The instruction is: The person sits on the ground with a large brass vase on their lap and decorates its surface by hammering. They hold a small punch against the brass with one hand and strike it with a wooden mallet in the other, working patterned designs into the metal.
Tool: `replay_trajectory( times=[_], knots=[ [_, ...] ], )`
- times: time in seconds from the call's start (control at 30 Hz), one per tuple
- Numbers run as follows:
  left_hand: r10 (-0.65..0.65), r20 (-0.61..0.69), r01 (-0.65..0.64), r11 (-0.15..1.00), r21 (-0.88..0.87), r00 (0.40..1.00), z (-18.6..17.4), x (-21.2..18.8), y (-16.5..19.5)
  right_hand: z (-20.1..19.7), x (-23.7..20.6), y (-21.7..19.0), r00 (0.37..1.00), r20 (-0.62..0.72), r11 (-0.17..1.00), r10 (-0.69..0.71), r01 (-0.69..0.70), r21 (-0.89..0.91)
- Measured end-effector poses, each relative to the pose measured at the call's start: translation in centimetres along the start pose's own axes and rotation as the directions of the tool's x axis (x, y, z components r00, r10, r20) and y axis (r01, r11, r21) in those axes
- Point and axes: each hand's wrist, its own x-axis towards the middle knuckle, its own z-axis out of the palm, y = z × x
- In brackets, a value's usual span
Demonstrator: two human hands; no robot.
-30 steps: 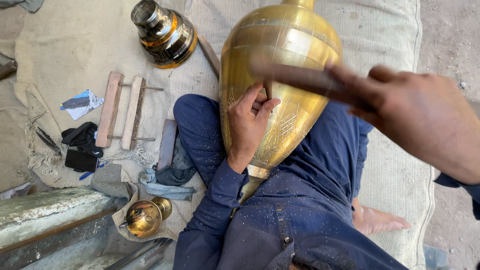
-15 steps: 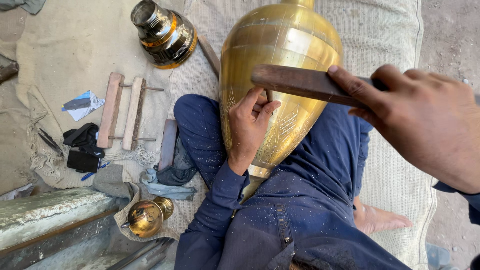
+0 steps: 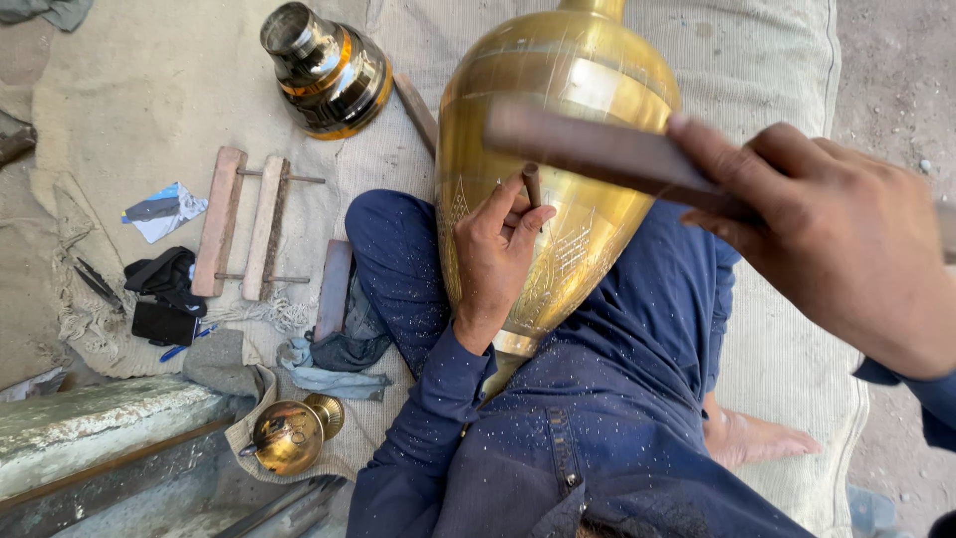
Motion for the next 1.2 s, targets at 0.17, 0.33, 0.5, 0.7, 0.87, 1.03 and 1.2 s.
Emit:
replay_trajectory(
  times=[0.17,0.33,0.5,0.7,0.87,1.03,1.2],
  knots=[
    [0.055,-0.003,-0.055,0.997,0.045,0.998,0.1,-0.4,-0.4,0.6,-0.3,0.0,0.998,0.055,0.999,-0.035,0.037,-0.021],
    [0.042,-0.03,-0.042,0.999,0.019,0.999,0.1,-0.2,-0.2,0.8,-0.4,0.1,0.999,0.036,0.999,-0.01,0.009,0.043],
    [0.028,-0.025,-0.026,0.998,0.064,0.999,-0.1,-0.4,0.1,0.9,-0.7,0.0,0.997,-0.069,0.987,0.045,-0.034,0.157],
    [0.001,-0.009,-0.001,0.999,0.036,1.0,-0.1,-0.5,0.4,0.8,-0.7,-0.3,0.996,-0.091,0.992,0.011,0.0,0.129],
    [0.03,-0.022,-0.029,0.999,0.022,0.999,-0.2,-0.5,0.4,0.7,-1.1,-0.4,0.972,-0.234,0.984,0.034,0.008,0.177],
    [0.025,-0.024,-0.024,0.999,0.045,0.999,-0.2,-0.8,0.4,0.9,-0.9,-0.6,0.999,-0.045,0.995,-0.007,0.012,0.104],
    [-0.011,-0.022,0.01,0.999,-0.043,1.0,-0.1,-0.8,0.4,0.6,-0.9,-0.6,1.0,0.005,0.997,-0.005,0.005,0.072]
  ],
)
